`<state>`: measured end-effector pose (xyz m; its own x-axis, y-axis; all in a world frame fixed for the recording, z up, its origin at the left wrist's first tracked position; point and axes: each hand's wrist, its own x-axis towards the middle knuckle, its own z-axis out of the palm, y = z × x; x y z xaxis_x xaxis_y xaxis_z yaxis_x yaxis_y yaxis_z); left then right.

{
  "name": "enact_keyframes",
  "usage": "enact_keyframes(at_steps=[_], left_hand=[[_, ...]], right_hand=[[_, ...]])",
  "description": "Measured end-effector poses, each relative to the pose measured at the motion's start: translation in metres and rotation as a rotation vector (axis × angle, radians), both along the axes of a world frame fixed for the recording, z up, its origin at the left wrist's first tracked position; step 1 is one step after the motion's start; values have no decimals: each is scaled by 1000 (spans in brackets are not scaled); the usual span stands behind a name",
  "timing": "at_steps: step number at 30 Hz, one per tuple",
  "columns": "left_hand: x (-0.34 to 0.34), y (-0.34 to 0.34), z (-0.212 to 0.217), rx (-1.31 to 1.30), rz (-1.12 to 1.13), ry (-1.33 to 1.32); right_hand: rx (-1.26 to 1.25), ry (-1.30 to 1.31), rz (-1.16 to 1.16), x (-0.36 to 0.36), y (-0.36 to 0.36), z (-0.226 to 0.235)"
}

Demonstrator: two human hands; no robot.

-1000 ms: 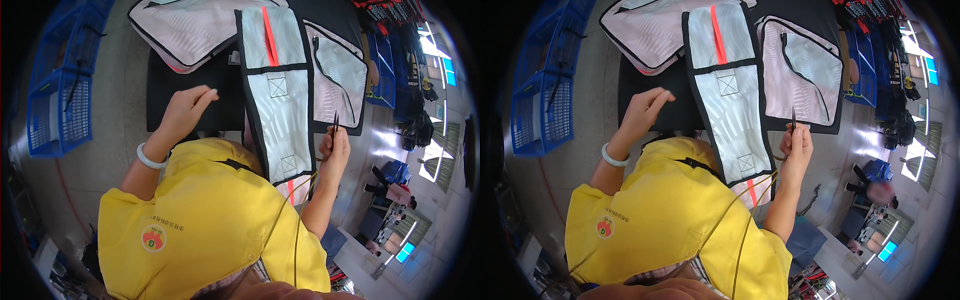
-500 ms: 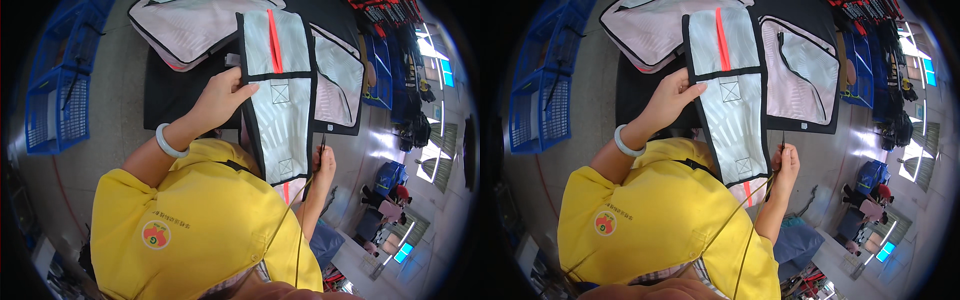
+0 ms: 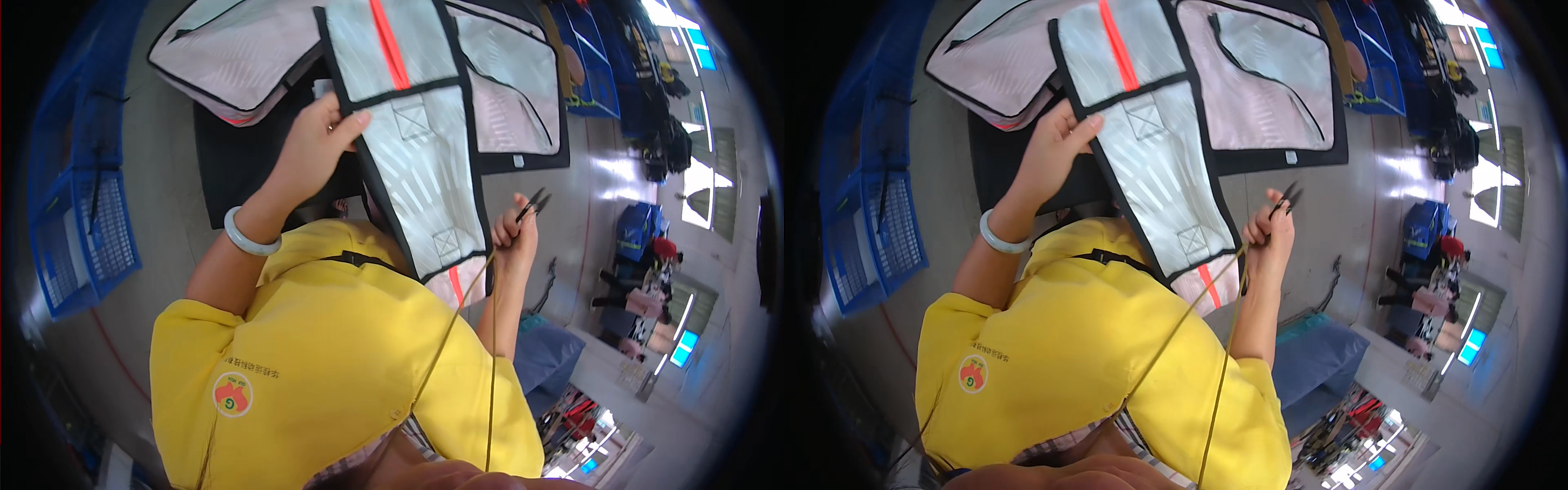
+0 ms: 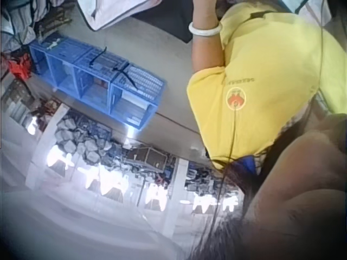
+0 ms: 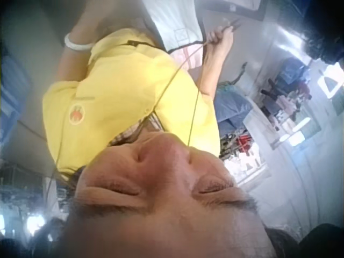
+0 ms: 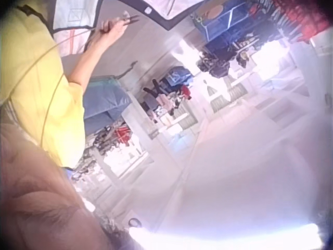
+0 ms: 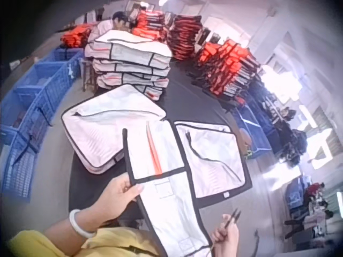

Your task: Trimming loose threads and excess material from manufactured bags or cases using snips.

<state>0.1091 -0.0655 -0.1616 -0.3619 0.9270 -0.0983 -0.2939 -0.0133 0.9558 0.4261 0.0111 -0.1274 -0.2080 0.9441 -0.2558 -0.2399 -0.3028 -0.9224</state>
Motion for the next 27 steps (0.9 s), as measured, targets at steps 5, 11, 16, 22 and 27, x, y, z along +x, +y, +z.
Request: enact_keyframes(at_steps=[5,11,16,22,27], left_hand=[[-16,46,5,-15,33,53],[-47,120,17,-61,10,136],[-99,186,5,-155,-8,-157],[0,81,72,-181,-162,163],[20,25,78,-364,-512,61]], right_hand=[[87,-136,50,18,17,-4],[79,-154,116,29,11,-19],[163,-69,107,-15,-6,-19],[170,185,-31,-23,-14,-13],[175,121,2,-25,-13,-9]])
